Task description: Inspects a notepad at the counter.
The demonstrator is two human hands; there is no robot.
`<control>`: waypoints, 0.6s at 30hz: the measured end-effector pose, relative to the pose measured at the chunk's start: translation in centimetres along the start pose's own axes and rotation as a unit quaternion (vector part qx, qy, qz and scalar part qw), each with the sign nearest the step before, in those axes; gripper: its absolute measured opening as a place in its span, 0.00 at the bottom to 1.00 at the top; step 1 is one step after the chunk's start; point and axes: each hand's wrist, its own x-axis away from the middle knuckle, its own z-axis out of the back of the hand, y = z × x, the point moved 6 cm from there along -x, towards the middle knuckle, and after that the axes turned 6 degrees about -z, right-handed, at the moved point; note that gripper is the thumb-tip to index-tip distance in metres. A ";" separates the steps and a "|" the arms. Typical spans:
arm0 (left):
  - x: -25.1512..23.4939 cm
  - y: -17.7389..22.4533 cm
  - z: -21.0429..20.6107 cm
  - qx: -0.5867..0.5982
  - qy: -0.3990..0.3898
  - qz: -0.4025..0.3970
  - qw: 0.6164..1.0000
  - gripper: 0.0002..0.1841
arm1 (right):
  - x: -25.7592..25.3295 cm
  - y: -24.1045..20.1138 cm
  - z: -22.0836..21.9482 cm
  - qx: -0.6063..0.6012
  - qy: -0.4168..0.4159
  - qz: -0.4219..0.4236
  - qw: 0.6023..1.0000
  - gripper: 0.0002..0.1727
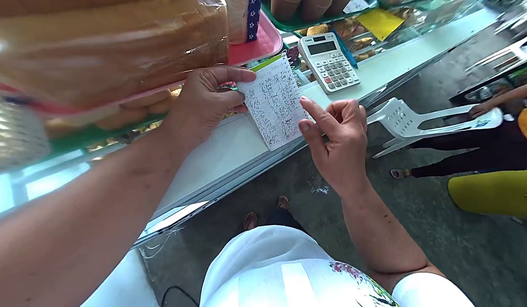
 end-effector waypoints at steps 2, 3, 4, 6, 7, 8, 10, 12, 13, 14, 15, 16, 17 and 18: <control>0.0 0.0 0.0 0.005 0.002 0.001 1.000 0.17 | -0.6 0.2 -0.7 0.011 0.000 -0.004 1.000 0.22; 0.0 0.0 0.0 0.004 0.002 0.001 1.000 0.17 | -0.7 0.3 -1.0 0.016 -0.004 -0.005 1.000 0.22; 0.0 0.0 0.0 0.002 0.001 0.001 1.000 0.18 | -0.8 0.4 -1.3 0.020 -0.009 -0.008 1.000 0.22; -0.1 -0.2 0.1 0.003 -0.001 -0.002 1.000 0.18 | -0.8 0.6 -1.8 0.007 -0.024 -0.013 1.000 0.22; -0.1 -0.2 0.1 0.005 -0.002 -0.001 1.000 0.19 | -0.8 0.8 -1.8 -0.013 -0.029 -0.017 0.999 0.23; -0.1 -0.2 0.1 0.008 -0.002 0.002 1.000 0.18 | -0.8 1.0 -1.6 -0.040 -0.029 -0.023 0.999 0.24; 0.0 -0.1 0.1 0.010 -0.001 0.005 1.000 0.18 | -0.3 2.3 -0.5 -0.093 -0.005 -0.053 0.994 0.27; 0.0 -0.1 0.1 0.008 -0.001 0.003 1.000 0.18 | 0.7 5.4 0.3 -0.165 0.055 -0.125 0.977 0.27; -0.1 -0.1 0.1 0.007 -0.004 0.001 1.000 0.18 | 1.3 7.3 0.2 -0.212 0.090 -0.175 0.957 0.27; -0.1 -0.1 0.1 0.009 -0.004 0.000 1.000 0.18 | 2.1 9.4 -0.5 -0.265 0.120 -0.233 0.928 0.26; -0.1 -0.1 0.0 0.012 -0.002 0.002 1.000 0.18 | 2.9 11.3 -1.8 -0.320 0.135 -0.306 0.886 0.26; -0.1 -0.1 0.1 0.014 -0.001 0.002 1.000 0.18 | 4.0 13.0 -3.5 -0.367 0.135 -0.397 0.830 0.26; -0.1 -0.1 0.1 0.013 -0.002 0.002 1.000 0.18 | 5.1 14.5 -5.5 -0.397 0.119 -0.494 0.764 0.28; -0.1 -0.1 0.1 0.009 -0.004 0.001 1.000 0.17 | 6.2 15.6 -7.7 -0.415 0.083 -0.577 0.699 0.31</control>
